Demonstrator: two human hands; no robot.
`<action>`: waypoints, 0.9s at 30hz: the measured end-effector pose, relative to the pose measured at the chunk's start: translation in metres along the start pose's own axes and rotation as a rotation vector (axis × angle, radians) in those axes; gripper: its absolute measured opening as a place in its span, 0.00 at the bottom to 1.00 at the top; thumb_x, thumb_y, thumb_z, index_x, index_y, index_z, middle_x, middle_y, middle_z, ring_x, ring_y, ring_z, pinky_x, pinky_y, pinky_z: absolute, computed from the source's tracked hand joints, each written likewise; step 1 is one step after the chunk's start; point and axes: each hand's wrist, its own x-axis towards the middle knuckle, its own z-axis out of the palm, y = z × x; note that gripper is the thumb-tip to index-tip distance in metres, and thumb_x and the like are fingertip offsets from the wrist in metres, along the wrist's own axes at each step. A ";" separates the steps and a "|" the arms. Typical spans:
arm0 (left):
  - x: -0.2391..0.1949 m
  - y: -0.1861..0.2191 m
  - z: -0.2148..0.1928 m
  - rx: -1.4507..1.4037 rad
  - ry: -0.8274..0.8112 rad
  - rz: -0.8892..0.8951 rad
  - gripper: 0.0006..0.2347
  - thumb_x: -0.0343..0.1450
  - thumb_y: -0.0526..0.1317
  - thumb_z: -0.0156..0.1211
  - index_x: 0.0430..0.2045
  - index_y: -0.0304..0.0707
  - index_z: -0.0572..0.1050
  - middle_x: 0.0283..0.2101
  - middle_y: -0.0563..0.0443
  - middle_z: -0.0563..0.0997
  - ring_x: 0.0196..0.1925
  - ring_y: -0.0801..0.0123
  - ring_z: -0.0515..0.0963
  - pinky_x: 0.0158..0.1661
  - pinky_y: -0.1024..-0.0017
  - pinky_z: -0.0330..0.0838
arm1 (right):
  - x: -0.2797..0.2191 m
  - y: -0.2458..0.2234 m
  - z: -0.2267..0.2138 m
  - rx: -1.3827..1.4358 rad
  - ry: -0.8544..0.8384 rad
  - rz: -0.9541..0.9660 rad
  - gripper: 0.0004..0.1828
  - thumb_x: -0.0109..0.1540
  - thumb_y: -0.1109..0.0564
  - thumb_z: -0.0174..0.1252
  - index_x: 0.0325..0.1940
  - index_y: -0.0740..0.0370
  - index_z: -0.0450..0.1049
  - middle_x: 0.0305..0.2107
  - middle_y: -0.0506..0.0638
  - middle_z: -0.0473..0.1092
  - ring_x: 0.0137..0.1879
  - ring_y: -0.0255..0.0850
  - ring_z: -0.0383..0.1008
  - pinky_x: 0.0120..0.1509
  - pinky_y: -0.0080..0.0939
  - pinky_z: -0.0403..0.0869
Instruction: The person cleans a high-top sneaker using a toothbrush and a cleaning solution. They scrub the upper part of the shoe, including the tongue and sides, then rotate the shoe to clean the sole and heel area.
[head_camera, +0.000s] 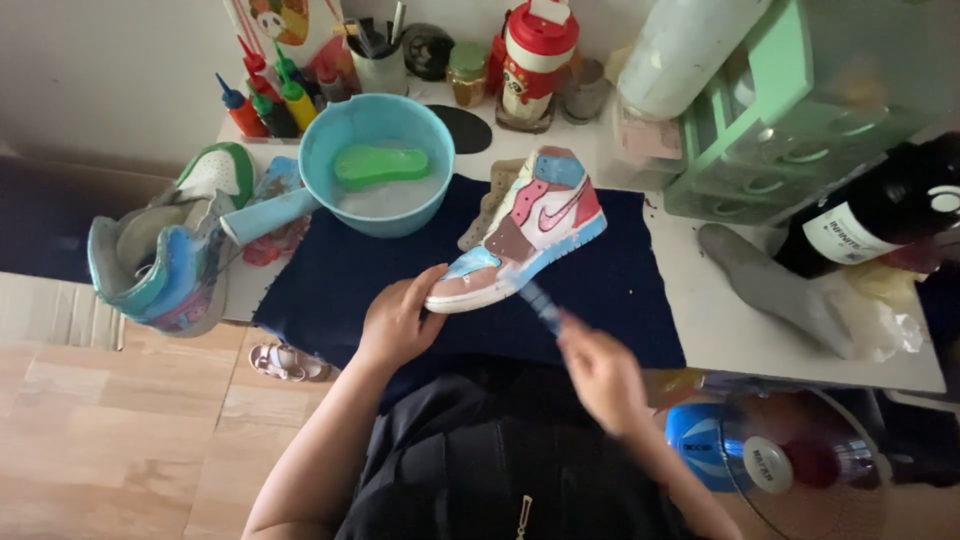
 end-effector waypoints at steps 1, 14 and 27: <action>0.000 0.000 -0.001 0.003 -0.002 0.004 0.23 0.69 0.41 0.64 0.60 0.38 0.70 0.35 0.40 0.82 0.37 0.49 0.83 0.39 0.56 0.79 | 0.006 0.001 -0.007 0.003 0.004 0.001 0.08 0.62 0.54 0.64 0.44 0.54 0.83 0.27 0.56 0.78 0.35 0.53 0.80 0.39 0.49 0.77; -0.005 -0.005 0.005 -0.024 0.013 -0.076 0.24 0.70 0.45 0.63 0.60 0.38 0.69 0.34 0.38 0.82 0.37 0.47 0.83 0.39 0.55 0.79 | 0.029 0.003 -0.017 -0.090 0.075 0.034 0.12 0.63 0.55 0.62 0.50 0.51 0.83 0.29 0.57 0.78 0.35 0.53 0.79 0.38 0.52 0.76; -0.003 -0.002 0.007 0.024 0.085 -0.044 0.24 0.69 0.45 0.66 0.59 0.37 0.70 0.29 0.39 0.81 0.32 0.48 0.83 0.36 0.58 0.78 | 0.031 -0.014 0.003 0.071 0.078 -0.051 0.07 0.62 0.53 0.64 0.43 0.50 0.84 0.31 0.49 0.81 0.34 0.47 0.81 0.37 0.43 0.77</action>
